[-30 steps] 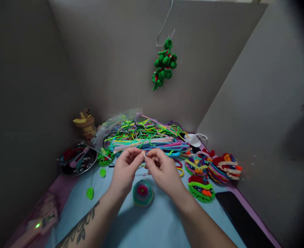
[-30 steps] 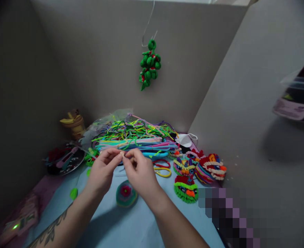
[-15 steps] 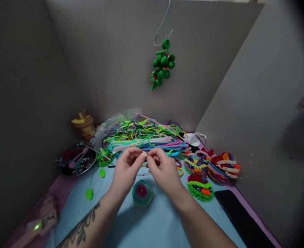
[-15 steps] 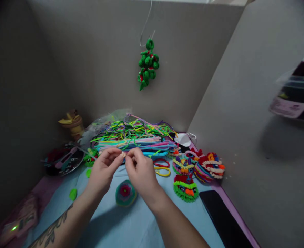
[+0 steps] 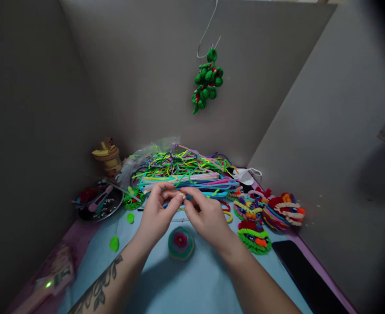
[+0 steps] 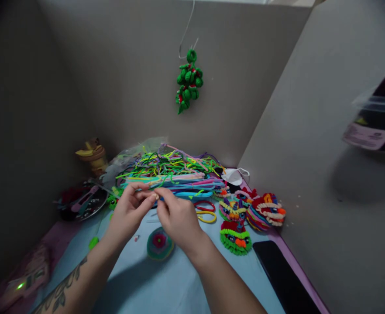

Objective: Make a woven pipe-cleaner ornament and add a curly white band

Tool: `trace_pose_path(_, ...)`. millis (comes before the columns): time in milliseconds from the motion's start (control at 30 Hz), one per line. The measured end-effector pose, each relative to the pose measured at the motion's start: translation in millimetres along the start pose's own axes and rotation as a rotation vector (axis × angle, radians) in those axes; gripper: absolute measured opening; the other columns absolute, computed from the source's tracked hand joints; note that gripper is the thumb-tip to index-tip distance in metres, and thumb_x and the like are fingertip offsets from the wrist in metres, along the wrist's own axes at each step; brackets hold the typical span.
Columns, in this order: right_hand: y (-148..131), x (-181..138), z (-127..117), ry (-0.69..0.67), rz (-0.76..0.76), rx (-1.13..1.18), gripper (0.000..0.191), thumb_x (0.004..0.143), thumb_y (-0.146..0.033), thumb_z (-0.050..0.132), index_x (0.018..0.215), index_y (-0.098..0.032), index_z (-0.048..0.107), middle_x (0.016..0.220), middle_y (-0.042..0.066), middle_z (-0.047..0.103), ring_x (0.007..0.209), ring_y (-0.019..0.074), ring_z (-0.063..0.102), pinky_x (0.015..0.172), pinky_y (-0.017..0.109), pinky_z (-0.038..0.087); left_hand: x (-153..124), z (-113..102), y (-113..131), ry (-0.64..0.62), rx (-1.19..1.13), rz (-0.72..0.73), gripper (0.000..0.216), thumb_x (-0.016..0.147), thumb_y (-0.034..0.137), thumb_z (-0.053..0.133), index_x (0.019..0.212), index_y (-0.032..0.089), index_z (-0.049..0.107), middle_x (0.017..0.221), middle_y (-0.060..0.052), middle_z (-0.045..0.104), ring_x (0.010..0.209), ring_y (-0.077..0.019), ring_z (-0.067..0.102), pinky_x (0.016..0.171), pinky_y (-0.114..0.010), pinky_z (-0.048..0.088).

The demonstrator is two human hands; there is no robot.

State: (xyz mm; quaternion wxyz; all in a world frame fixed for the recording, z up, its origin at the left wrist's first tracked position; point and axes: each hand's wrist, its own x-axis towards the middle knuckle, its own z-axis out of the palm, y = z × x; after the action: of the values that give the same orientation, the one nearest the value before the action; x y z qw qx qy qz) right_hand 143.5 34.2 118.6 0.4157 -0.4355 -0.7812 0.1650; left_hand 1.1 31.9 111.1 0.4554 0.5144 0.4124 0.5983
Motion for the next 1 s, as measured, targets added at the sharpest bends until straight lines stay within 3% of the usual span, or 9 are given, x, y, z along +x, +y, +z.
trace_pose_path(267,0,0,-1,-0.008,-0.021,-0.015,0.029,0.089,-0.024,0.047,0.115,-0.018,0.059,0.080,0.004,0.071,0.063,0.0150,0.064,0.059,0.024,0.045,1,0,3,0.004,0.037,0.023,0.026,0.079,0.024,0.066,0.096,0.021,0.048,0.079,0.001,0.065,0.076,-0.0121,0.062,0.072,-0.023,0.047)
trace_pose_path(533,4,-1,-1,-0.020,0.012,0.155,0.034,0.088,-0.022,0.049,0.123,-0.021,0.050,0.074,0.000,0.064,0.065,0.0140,0.060,0.062,0.024,0.045,2,-4,5,-0.047,0.111,0.035,0.019,0.080,0.025,0.065,0.095,0.019,0.054,0.081,0.000,0.064,0.078,-0.0131,0.062,0.072,-0.024,0.048)
trace_pose_path(733,-3,-2,-17,-0.276,0.057,0.428,0.042,0.085,-0.018,0.051,0.126,-0.025,0.041,0.072,-0.005,0.060,0.065,0.0122,0.058,0.063,0.023,0.047,10,-13,10,0.108,0.159,0.134,0.020,0.075,0.026,0.069,0.092,0.018,0.060,0.083,-0.001,0.065,0.080,-0.0144,0.062,0.073,-0.023,0.048)
trace_pose_path(800,3,1,-22,-0.277,0.021,0.313,0.035,0.086,-0.014,0.047,0.120,-0.024,0.048,0.078,-0.002,0.061,0.070,0.0126,0.059,0.067,0.024,0.046,14,-19,11,0.141,0.129,0.142,0.024,0.075,0.026,0.069,0.096,0.019,0.060,0.084,-0.002,0.066,0.080,-0.0144,0.063,0.073,-0.023,0.048)
trace_pose_path(867,15,3,-20,-0.285,-0.028,0.095,0.023,0.086,-0.010,0.044,0.101,-0.021,0.059,0.087,0.003,0.063,0.080,0.0148,0.059,0.073,0.026,0.045,19,-26,12,0.166,0.110,0.136,0.026,0.075,0.028,0.069,0.098,0.019,0.060,0.083,-0.002,0.067,0.080,-0.0148,0.064,0.073,-0.024,0.049)
trace_pose_path(933,30,4,-9,-0.390,-0.057,-0.095,0.021,0.085,-0.007,0.045,0.089,-0.018,0.062,0.090,0.006,0.064,0.085,0.0168,0.058,0.076,0.027,0.043,23,-32,10,0.185,0.106,0.129,0.029,0.076,0.029,0.069,0.101,0.018,0.061,0.083,-0.003,0.067,0.078,-0.0155,0.065,0.072,-0.026,0.051)
trace_pose_path(1000,44,4,9,-0.528,-0.046,-0.222,0.021,0.083,-0.006,0.046,0.089,-0.017,0.063,0.092,0.008,0.064,0.086,0.0172,0.058,0.077,0.026,0.041,26,-38,8,0.194,0.109,0.129,0.031,0.076,0.031,0.068,0.104,0.018,0.062,0.083,-0.003,0.067,0.076,-0.0155,0.066,0.071,-0.026,0.051)
